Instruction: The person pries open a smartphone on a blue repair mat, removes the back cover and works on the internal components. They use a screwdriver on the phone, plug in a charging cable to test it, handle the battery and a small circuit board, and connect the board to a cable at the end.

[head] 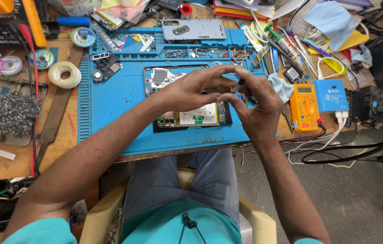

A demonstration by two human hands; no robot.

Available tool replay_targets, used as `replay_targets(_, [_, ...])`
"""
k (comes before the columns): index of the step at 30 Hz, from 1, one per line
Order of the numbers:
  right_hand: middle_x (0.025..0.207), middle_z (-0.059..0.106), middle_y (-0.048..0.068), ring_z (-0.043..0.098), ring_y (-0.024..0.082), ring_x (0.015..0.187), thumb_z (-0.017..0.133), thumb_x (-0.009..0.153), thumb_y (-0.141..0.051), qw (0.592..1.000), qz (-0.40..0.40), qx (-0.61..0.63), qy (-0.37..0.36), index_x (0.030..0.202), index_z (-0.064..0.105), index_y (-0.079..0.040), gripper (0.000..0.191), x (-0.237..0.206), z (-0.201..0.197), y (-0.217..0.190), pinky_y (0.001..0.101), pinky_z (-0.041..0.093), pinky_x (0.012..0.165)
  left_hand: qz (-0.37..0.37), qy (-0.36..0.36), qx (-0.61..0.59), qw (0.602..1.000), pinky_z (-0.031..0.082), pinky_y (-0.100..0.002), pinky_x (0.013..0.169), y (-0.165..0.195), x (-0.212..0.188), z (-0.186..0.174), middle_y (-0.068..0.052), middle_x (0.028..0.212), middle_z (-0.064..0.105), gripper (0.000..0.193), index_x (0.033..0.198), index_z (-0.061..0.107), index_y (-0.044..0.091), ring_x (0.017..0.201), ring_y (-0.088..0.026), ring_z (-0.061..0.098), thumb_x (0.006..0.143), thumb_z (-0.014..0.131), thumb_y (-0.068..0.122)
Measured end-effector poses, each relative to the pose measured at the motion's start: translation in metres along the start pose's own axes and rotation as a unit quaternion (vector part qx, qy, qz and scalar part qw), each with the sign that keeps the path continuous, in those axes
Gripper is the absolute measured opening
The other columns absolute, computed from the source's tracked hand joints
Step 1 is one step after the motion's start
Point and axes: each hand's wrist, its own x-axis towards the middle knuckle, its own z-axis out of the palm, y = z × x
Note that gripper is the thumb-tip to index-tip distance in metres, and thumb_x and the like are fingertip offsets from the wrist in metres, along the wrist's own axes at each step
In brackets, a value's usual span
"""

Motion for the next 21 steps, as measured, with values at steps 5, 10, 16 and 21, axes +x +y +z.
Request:
replay_targets(5, [0.118, 0.075, 0.009, 0.074, 0.015, 0.1, 0.079, 0.093, 0.003, 0.995, 0.026, 0.09, -0.026, 0.147, 0.059, -0.012, 0.06, -0.001, -0.002, -0.002, 0.0306, 0.06, 0.089, -0.103, 0.034, 0.066, 0.992, 0.061, -0.038, 0.082, -0.004, 0.011, 0.008, -0.008, 0.092, 0.078, 0.066, 0.142, 0.052, 0.008, 0.093, -0.015, 0.075, 0.085, 0.084, 0.01])
replay_targets(10, [0.113, 0.074, 0.007, 0.074, 0.015, 0.104, 0.079, 0.092, 0.004, 0.995, 0.027, 0.094, -0.012, 0.147, 0.06, -0.009, 0.059, -0.003, -0.002, -0.002, 0.0308, 0.06, 0.093, -0.077, 0.067, 0.039, 0.994, 0.064, -0.034, 0.077, -0.004, 0.014, 0.015, -0.007, 0.09, 0.074, 0.065, 0.131, 0.053, 0.004, 0.087, -0.014, 0.075, 0.08, 0.092, 0.011])
replay_targets(16, [0.119, 0.072, 0.01, 0.072, 0.015, 0.1, 0.083, 0.089, 0.002, 0.998, 0.007, 0.056, -0.002, 0.145, 0.059, -0.007, 0.062, 0.0, -0.003, 0.007, 0.0297, 0.058, 0.091, -0.082, 0.046, -0.041, 0.995, 0.062, -0.03, 0.084, 0.0, 0.014, 0.014, -0.006, 0.1, 0.078, 0.077, 0.146, 0.046, 0.009, 0.096, -0.012, 0.075, 0.08, 0.084, 0.009])
replay_targets(21, [0.131, 0.068, 0.01, 0.069, 0.016, 0.105, 0.077, 0.094, 0.007, 0.992, 0.002, 0.125, -0.006, 0.149, 0.055, -0.007, 0.061, -0.002, -0.002, 0.009, 0.0294, 0.058, 0.096, -0.148, 0.035, 0.066, 0.986, 0.062, -0.036, 0.089, -0.001, 0.017, 0.017, -0.016, 0.107, 0.075, 0.075, 0.147, 0.049, 0.005, 0.101, -0.021, 0.075, 0.085, 0.09, 0.011])
